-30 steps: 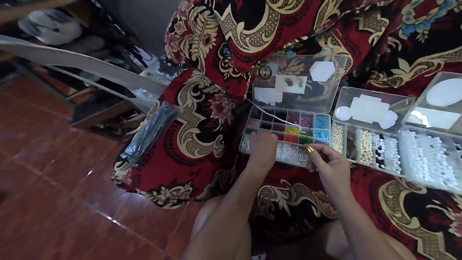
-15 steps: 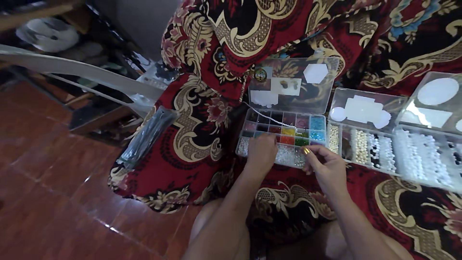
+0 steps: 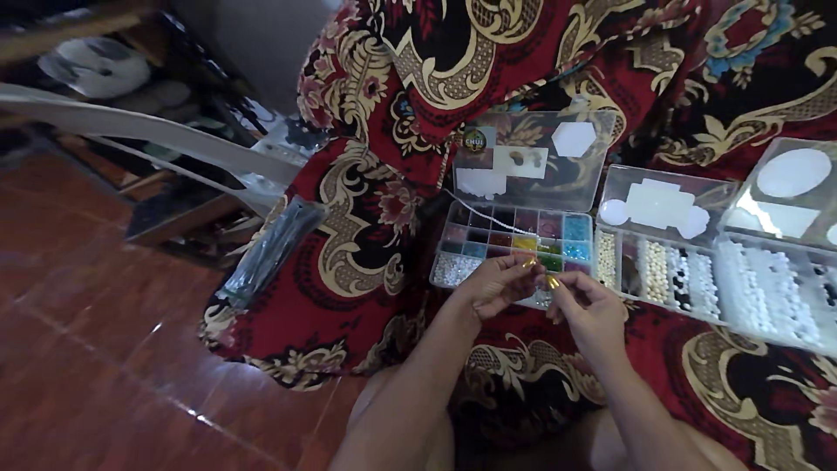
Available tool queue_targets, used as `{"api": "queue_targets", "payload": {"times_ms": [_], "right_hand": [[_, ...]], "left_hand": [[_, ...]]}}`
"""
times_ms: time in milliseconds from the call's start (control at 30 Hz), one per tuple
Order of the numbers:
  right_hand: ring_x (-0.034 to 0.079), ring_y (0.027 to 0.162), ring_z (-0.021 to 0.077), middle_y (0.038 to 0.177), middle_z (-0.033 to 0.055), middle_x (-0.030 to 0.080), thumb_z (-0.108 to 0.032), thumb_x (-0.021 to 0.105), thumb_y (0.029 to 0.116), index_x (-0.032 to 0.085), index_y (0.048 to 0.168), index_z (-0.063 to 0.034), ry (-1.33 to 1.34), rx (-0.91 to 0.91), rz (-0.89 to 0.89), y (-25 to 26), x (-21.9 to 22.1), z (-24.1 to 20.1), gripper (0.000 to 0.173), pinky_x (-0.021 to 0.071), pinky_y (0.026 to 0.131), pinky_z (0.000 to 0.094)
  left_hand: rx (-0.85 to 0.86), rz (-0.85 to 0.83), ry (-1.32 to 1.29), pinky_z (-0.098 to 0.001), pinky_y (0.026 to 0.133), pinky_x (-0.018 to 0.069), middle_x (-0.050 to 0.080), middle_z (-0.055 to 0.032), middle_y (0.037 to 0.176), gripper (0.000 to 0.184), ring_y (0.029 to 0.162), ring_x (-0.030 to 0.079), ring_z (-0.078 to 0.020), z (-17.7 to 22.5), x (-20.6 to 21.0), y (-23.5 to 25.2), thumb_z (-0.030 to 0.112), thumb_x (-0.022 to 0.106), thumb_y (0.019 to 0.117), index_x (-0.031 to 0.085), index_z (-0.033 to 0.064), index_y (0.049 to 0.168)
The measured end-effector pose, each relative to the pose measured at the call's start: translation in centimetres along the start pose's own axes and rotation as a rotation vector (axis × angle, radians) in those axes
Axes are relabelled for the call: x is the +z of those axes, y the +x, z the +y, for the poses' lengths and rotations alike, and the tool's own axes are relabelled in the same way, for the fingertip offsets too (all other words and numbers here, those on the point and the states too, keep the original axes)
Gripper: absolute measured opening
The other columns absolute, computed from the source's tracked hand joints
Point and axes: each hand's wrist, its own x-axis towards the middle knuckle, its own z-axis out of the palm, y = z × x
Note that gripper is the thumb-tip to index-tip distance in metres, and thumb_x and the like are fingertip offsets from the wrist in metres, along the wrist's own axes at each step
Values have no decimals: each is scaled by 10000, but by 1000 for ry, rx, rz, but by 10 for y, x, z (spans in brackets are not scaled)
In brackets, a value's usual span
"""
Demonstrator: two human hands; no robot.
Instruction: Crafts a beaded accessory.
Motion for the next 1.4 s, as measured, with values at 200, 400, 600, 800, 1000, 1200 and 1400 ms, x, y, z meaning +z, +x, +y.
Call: {"api": "queue_targets", "payload": {"times_ms": [200, 400, 600, 800, 1000, 1200, 1400], "right_hand": [[605, 513, -17, 715, -49, 700, -92, 654, 906, 738, 913, -24, 6, -4, 4, -1, 0, 0, 108, 540, 486, 151], [605, 519, -19, 701, -62, 690, -86, 654, 894, 726, 879, -43, 26, -2, -11, -1, 1, 0, 85, 536, 493, 149], [605, 519, -14, 676, -67, 676, -91, 653, 887, 715, 856, -59, 16, 37, -31, -1, 0, -2, 76, 536, 497, 152], [613, 530, 3, 670, -61, 674, -99, 635, 911, 708, 850, -71, 74, 129, -84, 0, -4, -4, 99, 535, 502, 164], [613, 532, 35, 693, -17, 692, -65, 614, 919, 715, 840, -60, 245, 216, -97, 2, -4, -3, 128, 531, 502, 180], [613, 531, 38, 703, -7, 697, -55, 607, 915, 714, 828, -55, 271, 219, -93, 2, -4, -3, 137, 525, 495, 177], [614, 529, 37, 696, -8, 700, -63, 614, 915, 715, 826, -61, 242, 221, -86, 2, -3, -2, 135, 523, 494, 175]], "left_hand": [[-22, -43, -15, -229, 748, 582, 701, 17, 891, 176, 757, 683, -66, -5, -1, 2, 94, 437, 1087, 609, 92, 1050], [-32, -85, -10, -228, 734, 582, 691, 22, 862, 198, 729, 673, -64, -8, -2, 4, 100, 420, 1091, 613, 95, 1046], [-39, -68, 41, -248, 764, 587, 697, 23, 898, 195, 769, 684, -73, -7, 0, 4, 97, 418, 1092, 609, 98, 1053], [26, -84, 122, -264, 779, 588, 687, 34, 900, 206, 783, 682, -76, -5, 1, 4, 73, 409, 1086, 601, 93, 1015], [74, -119, 168, -274, 788, 588, 693, 34, 890, 221, 792, 683, -77, -4, 0, 6, 69, 423, 1079, 620, 91, 982], [93, -107, 202, -269, 786, 587, 689, 34, 897, 210, 795, 678, -73, -2, -1, 6, 55, 442, 1070, 627, 82, 975], [111, -107, 219, -277, 797, 586, 688, 33, 901, 200, 806, 679, -78, -1, -1, 5, 49, 455, 1064, 632, 78, 974]]}}
